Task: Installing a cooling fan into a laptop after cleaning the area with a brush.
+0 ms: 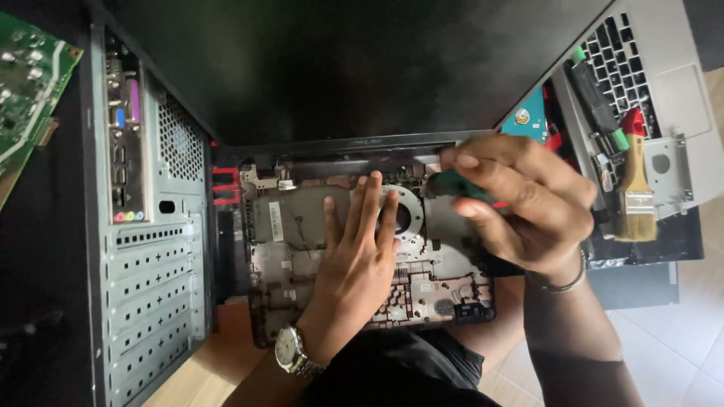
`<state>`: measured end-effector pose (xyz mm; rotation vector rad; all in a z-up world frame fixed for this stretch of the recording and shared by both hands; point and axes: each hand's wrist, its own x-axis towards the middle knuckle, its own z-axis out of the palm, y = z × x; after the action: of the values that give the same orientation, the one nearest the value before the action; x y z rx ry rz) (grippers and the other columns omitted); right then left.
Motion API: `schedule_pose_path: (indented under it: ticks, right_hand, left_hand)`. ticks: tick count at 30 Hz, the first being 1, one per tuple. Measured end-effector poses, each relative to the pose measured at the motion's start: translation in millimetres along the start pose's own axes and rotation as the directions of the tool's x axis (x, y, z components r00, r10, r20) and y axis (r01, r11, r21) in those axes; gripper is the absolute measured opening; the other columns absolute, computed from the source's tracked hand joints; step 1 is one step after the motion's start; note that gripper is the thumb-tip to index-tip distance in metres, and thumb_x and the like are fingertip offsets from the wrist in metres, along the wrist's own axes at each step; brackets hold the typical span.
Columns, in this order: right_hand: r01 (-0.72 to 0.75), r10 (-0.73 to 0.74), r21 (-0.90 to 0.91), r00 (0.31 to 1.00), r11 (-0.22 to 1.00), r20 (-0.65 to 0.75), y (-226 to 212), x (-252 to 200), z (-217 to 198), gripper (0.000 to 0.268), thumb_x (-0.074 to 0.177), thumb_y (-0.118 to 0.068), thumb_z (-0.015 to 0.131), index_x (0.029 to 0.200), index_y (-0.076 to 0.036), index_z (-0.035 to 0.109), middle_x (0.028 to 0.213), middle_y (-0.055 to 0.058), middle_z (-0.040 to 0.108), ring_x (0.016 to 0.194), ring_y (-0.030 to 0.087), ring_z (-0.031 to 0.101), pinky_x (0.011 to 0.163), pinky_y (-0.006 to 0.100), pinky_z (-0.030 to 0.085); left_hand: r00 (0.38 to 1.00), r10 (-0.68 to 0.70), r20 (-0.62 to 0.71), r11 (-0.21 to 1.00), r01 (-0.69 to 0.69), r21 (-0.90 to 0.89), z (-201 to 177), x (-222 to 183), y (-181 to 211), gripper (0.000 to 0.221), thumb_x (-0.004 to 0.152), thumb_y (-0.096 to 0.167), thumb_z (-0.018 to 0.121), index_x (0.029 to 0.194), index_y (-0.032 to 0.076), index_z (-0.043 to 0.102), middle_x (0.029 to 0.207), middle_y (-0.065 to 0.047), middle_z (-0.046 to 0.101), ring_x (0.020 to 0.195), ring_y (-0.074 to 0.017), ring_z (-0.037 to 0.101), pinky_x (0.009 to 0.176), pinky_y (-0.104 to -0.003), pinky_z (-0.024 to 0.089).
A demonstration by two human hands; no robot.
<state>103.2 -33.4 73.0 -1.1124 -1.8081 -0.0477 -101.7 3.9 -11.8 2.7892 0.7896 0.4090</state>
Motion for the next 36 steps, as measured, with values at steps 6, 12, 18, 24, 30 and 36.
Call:
schedule_pose_path:
  ticks: [6,12,18,24,30,36]
  right_hand:
    - [-0.049,0.050,-0.051,0.999,0.997,0.015,-14.0,4.3,5.7,0.030,0.109,-0.014,0.052,0.125,0.012,0.055,0.112,0.033,0.066,0.098,0.042,0.065,0.088,0.049,0.058]
    - [-0.125,0.144,-0.188,0.985,0.974,0.090,-22.6,11.4,-1.4,0.043,0.117,-0.025,0.037,0.142,0.007,0.052,0.127,0.030,0.059,0.114,0.040,0.057,0.096,0.048,0.050]
    - [-0.048,0.081,-0.325,0.993,0.944,0.088,-16.9,14.1,0.6,0.047,0.114,-0.028,0.046,0.137,0.011,0.056,0.107,0.023,0.067,0.104,0.038,0.057,0.090,0.049,0.046]
    - [-0.066,0.064,-0.143,0.998,0.988,-0.019,-0.9,6.4,11.5,0.032,0.105,-0.025,0.063,0.109,0.007,0.062,0.099,0.024,0.063,0.080,0.031,0.060,0.068,0.039,0.047]
    - [-0.055,0.050,-0.048,0.995,0.997,-0.085,-4.0,2.0,16.9,0.026,0.105,-0.015,0.063,0.111,0.010,0.059,0.091,0.025,0.062,0.072,0.034,0.073,0.067,0.039,0.056]
    - [-0.117,0.118,-0.016,0.993,0.993,0.006,-17.4,12.3,8.9,0.030,0.100,-0.014,0.069,0.118,0.010,0.062,0.097,0.024,0.071,0.082,0.028,0.072,0.076,0.034,0.058]
  left_hand:
    - [0.997,-0.003,-0.073,0.996,-0.004,-0.087,7.3,-1.6,0.0,0.056,0.096,0.013,0.064,0.146,-0.007,0.047,0.150,-0.029,0.041,0.145,-0.0475,0.038,0.116,-0.073,0.032]
    - [1.000,-0.002,-0.011,0.969,0.005,0.246,13.3,-7.5,6.4,0.073,0.085,0.027,0.069,0.149,0.000,0.046,0.153,-0.023,0.044,0.145,-0.0410,0.039,0.117,-0.063,0.035]
    - [1.000,-0.005,-0.016,0.978,0.009,0.207,9.1,-19.0,15.6,0.070,0.093,0.029,0.058,0.157,0.012,0.038,0.163,-0.031,0.025,0.153,-0.0470,0.022,0.119,-0.068,0.025]
    - [0.999,-0.012,-0.043,0.994,0.017,0.111,4.9,-18.8,15.0,0.070,0.098,0.052,0.055,0.154,0.012,0.044,0.163,-0.031,0.025,0.153,-0.0454,0.023,0.118,-0.069,0.025]
    - [0.999,-0.013,-0.033,0.997,0.016,0.077,5.2,-16.8,16.6,0.075,0.096,0.055,0.058,0.151,0.005,0.049,0.170,-0.011,0.016,0.154,-0.0457,0.019,0.117,-0.073,0.023]
    - [0.997,0.021,-0.069,0.993,-0.013,0.118,12.0,-18.6,15.0,0.076,0.094,0.054,0.061,0.150,0.004,0.048,0.167,-0.011,0.027,0.152,-0.0475,0.022,0.115,-0.074,0.026]
